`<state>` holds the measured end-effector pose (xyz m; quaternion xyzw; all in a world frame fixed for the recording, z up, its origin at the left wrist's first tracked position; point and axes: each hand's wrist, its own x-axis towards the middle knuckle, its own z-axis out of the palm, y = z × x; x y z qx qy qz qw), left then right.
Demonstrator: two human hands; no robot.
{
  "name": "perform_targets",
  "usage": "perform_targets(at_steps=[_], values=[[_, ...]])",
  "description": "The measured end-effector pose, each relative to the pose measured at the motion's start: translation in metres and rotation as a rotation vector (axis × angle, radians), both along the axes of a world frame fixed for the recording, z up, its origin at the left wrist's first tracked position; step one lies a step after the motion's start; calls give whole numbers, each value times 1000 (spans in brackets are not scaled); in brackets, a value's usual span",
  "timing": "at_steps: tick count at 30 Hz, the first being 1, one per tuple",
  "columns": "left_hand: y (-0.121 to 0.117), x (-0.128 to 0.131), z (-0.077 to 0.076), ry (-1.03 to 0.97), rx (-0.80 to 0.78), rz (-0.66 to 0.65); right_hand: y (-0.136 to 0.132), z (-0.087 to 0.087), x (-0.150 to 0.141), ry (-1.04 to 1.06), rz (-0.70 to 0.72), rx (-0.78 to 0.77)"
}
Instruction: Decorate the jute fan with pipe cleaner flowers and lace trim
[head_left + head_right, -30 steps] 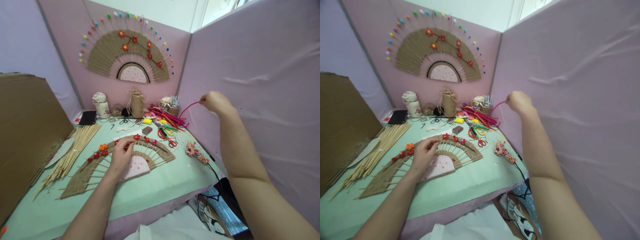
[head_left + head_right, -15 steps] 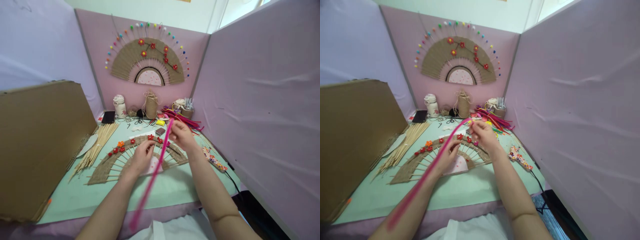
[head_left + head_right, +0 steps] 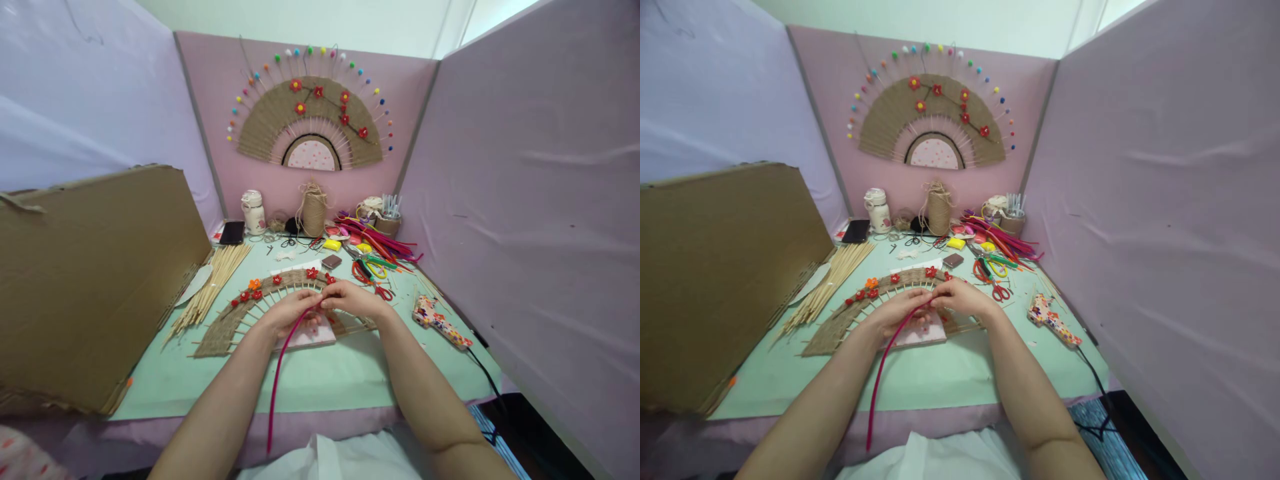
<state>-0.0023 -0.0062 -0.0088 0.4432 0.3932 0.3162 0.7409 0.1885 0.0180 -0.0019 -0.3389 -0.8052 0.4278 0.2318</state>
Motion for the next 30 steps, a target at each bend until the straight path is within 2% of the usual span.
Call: perform_targets(at_steps=[4,8,14,21,26,30], values=[[-1,5,-7,114,113,-10,-4,-7,-2,1,-141,81],[-1,7,-9,168,194,59,-4,-6,-1,-17,-247,162],[-2,10,-6,148,225,111,0,-6,3,-3,-264,334],[0,11,-9,129,219,148,-2,-10,-2,22,-258,279],[3,6,-8,23,197,186,-2,-3,-8,69,-283,230],[10,-3,-7,-121,192,337,2,9,-25,93,-321,179]])
